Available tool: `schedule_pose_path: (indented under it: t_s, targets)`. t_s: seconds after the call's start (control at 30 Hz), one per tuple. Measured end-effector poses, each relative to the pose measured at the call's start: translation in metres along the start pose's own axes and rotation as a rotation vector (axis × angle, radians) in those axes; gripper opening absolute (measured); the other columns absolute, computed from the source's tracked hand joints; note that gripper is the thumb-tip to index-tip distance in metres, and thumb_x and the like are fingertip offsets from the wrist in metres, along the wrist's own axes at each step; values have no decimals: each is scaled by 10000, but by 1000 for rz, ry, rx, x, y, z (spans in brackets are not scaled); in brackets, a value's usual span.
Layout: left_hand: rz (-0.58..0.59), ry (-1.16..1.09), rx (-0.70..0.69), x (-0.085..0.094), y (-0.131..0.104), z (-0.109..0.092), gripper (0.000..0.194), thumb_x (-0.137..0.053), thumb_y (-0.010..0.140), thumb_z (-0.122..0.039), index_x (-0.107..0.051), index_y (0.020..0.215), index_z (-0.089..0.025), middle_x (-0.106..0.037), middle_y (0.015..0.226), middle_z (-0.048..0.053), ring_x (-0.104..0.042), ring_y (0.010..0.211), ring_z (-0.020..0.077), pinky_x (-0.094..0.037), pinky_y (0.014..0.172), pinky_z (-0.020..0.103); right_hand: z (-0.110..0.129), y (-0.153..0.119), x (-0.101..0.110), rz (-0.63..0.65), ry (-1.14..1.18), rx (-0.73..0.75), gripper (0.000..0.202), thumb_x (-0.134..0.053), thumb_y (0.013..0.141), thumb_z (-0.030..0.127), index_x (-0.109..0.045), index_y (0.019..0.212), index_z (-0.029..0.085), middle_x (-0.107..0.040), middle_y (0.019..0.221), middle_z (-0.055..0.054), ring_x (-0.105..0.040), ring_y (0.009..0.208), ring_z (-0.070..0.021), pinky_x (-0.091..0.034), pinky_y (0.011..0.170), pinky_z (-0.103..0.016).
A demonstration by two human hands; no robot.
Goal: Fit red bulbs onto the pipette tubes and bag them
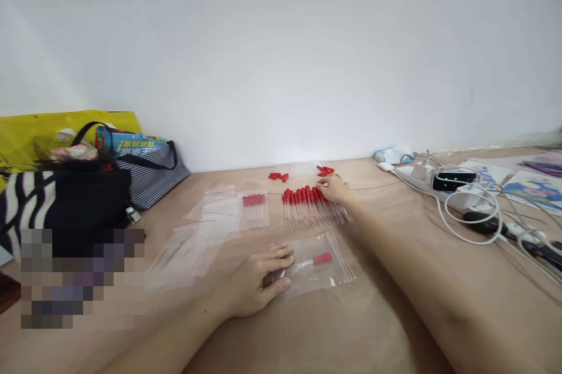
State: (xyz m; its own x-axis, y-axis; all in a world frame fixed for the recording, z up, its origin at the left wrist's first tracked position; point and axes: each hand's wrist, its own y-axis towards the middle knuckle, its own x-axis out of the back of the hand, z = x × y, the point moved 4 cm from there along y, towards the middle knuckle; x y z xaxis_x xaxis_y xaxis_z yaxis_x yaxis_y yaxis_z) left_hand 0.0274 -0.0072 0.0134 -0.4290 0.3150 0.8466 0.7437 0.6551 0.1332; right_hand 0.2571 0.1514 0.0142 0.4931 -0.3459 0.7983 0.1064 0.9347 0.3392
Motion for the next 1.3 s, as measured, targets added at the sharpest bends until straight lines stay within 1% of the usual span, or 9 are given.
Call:
schedule_pose_path:
  t_s: [0.2, 0.37, 0.5, 0.63, 0.73, 0.8, 0.87, 1.07, 1.3]
  targets:
    - [-3, 15, 8, 0, 0, 0, 374, -481, 817, -308, -496, 1182, -225, -459, 1266, 57, -390, 1189, 210, -307, 997, 432, -4, 5, 10, 13, 7, 26, 237, -471, 771, 332, -620, 940, 260, -485, 1187, -57, -342, 1102, -278, -261, 856, -485]
    - [5, 22, 16, -1, 0, 2, 385, -473, 822, -317, -484, 1194, -217, -448, 1275, 64, -374, 1200, 208, -306, 999, 426, -6, 1, 2, 51, 63, 39, 169, -518, 741, 323, -656, 798, 242, -518, 1142, -56, -347, 1099, -297, -254, 853, -498]
    - [15, 21, 10, -1, -1, 1, 386, -468, 827, -320, -476, 1201, -225, -442, 1282, 58, -372, 1201, 209, -303, 1002, 426, -3, 3, 5, 41, 178, 43, 149, -537, 723, 305, -636, 754, 199, -545, 1093, -61, -392, 1066, -267, -313, 829, -423]
    - [12, 26, 3, -1, -2, 0, 389, -464, 829, -324, -472, 1204, -223, -456, 1274, 49, -371, 1201, 207, -301, 1006, 416, -2, 0, 29, 57, 348, 76, 246, -441, 781, 378, -574, 776, 172, -618, 860, -44, -533, 806, -156, -399, 698, -282]
    - [14, 35, 12, 0, -1, 0, 394, -459, 832, -329, -460, 1214, -233, -460, 1272, 37, -374, 1199, 206, -298, 1010, 411, -8, -16, 54, 30, 658, 74, 270, -458, 760, 452, -524, 752, 191, -604, 714, 0, -516, 599, -102, -398, 576, -233]
    - [16, 42, 12, 0, -1, 0, 395, -452, 836, -335, -448, 1221, -246, -457, 1276, 29, -375, 1199, 204, -288, 1015, 413, -19, -35, 66, -66, 945, -2, 288, -544, 694, 483, -501, 697, 198, -573, 633, 24, -479, 524, -84, -381, 525, -220]
    - [17, 52, 9, 0, -1, 0, 398, -446, 838, -345, -442, 1224, -247, -453, 1280, 29, -375, 1199, 200, -283, 1017, 413, -32, -59, 69, -137, 1110, -109, 310, -603, 646, 486, -492, 650, 196, -552, 590, 32, -454, 488, -73, -361, 484, -209]
    - [28, 67, 19, -1, -1, 1, 408, -435, 840, -356, -430, 1230, -236, -436, 1294, 35, -363, 1206, 196, -286, 1015, 400, -55, -113, 48, -118, 1327, -350, 287, -694, 586, 417, -531, 627, 184, -568, 583, 19, -464, 479, -68, -382, 457, -190]
    - [43, 86, 123, -2, -3, 6, 500, -439, 828, -383, -327, 1294, -240, -372, 1337, 49, -323, 1226, 243, -285, 999, 445, -36, -127, 32, 15, 1451, -446, 207, -688, 620, 328, -543, 641, 181, -589, 625, -2, -531, 534, -87, -445, 508, -197]
